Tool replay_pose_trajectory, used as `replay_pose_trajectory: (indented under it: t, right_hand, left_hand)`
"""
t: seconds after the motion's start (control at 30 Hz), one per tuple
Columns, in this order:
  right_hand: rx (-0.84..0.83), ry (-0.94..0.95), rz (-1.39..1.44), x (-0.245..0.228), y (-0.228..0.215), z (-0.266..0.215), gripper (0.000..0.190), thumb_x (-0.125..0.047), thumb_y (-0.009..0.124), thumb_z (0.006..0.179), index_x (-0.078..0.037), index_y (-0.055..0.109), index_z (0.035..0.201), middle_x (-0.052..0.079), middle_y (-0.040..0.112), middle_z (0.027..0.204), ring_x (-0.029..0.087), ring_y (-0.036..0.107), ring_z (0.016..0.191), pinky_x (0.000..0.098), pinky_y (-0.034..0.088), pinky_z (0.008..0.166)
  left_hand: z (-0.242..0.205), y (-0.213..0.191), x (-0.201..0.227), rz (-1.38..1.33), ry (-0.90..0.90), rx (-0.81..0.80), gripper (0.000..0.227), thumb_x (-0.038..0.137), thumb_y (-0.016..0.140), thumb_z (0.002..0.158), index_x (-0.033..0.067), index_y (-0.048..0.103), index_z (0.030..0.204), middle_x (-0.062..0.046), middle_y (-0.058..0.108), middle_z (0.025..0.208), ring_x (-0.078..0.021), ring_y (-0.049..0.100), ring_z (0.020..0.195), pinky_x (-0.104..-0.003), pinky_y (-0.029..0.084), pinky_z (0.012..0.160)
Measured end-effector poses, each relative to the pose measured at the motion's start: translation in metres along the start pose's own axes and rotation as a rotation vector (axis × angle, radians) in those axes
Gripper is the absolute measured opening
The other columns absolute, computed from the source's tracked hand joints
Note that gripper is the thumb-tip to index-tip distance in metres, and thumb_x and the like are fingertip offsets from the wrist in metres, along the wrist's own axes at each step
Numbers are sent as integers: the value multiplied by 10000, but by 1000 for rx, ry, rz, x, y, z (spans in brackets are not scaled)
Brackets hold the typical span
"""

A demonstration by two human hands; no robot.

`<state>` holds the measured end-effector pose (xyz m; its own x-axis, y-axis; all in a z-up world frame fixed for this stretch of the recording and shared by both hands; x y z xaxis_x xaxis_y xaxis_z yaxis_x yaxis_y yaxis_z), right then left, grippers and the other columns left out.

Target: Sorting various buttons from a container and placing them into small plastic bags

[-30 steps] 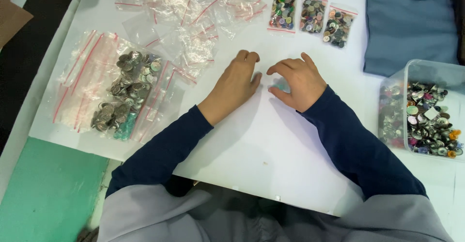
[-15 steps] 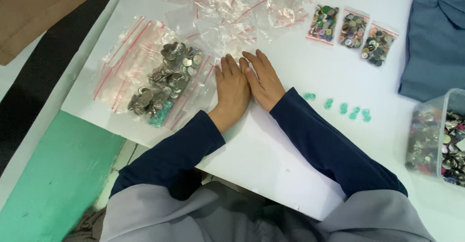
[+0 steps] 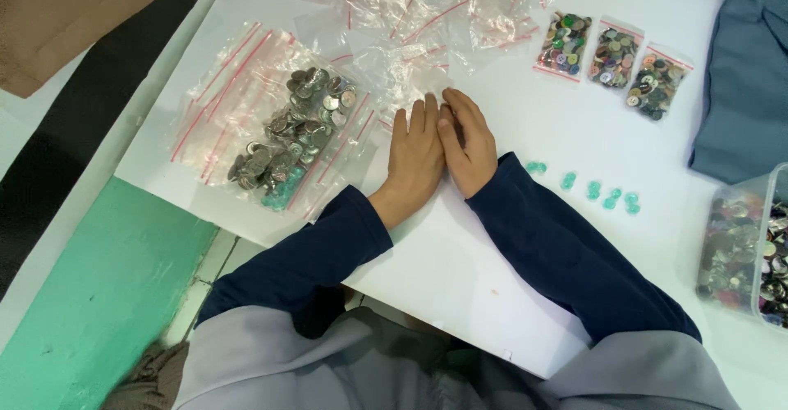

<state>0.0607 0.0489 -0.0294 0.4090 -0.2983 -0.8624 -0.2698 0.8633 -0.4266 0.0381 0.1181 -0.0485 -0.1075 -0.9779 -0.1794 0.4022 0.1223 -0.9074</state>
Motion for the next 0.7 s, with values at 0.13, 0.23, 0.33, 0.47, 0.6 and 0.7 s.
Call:
replay_pose_trajectory:
  t: [0.13, 0.23, 0.33, 0.47, 0.6, 0.7]
  right_hand:
    - [178, -153, 152, -20, -20, -17, 401, -147, 479, 1128, 34, 458, 1486, 199, 444, 1488, 383, 454, 1409, 531, 450, 1134]
    - [358, -336, 131, -35, -47, -41, 381, -124, 480, 1104, 41, 472, 1447, 148, 427, 1422, 330, 455, 1391, 487, 464, 1130]
    - [433, -381, 77, -36, -64, -69, 340, -57, 499, 1046, 64, 477, 1363, 169, 416, 1332, 329, 462, 1285, 471, 430, 1124]
    - [481, -435, 34, -18, -82, -103, 255, -22, 551, 966, 41, 514, 1211, 142, 456, 1196, 324, 490, 1171, 413, 387, 1058]
    - [564, -482, 9, -12, -105, -120, 209, -3, 592, 938, 46, 538, 1134, 151, 495, 1141, 345, 504, 1134, 426, 372, 1053]
    - [597, -476, 50, 7, -122, -126, 398, -33, 642, 942, 39, 405, 1254, 205, 423, 1262, 331, 453, 1212, 428, 348, 1081]
  left_hand:
    - [3, -49, 2, 39, 43, 348, 360, 139, 620, 1019, 47, 584, 1365, -238, 360, 1589, -378, 328, 1481, -487, 339, 1162]
    - [-3, -63, 20, -2, 149, 556, 331, 164, 628, 1022, 148, 610, 1351, -152, 351, 1618, -311, 306, 1513, -483, 356, 1193]
    - [-8, -63, 27, -223, 168, 670, 483, 232, 659, 919, 238, 574, 1394, -89, 402, 1589, -270, 354, 1487, -521, 378, 1198]
    - [-1, -97, 24, -597, 199, 760, 463, 211, 681, 797, 232, 571, 1246, -34, 540, 1366, -245, 517, 1284, -520, 371, 1137]
    - [20, -111, 35, -1005, 204, 541, 197, 154, 739, 803, 216, 702, 986, 94, 670, 830, -138, 669, 788, -341, 486, 891]
    - [30, -108, 39, -1519, 41, 334, 165, 128, 740, 873, 193, 692, 1016, 84, 694, 829, -96, 660, 732, -250, 556, 768]
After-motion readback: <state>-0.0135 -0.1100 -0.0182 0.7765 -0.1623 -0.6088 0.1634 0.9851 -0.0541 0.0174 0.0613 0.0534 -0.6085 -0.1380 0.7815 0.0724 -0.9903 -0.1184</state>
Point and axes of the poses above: each hand's wrist, its own z-axis towards the middle knuckle, its own y-axis out of the palm, x = y × z, the point moved 8 cm from there along z, towards the middle knuckle
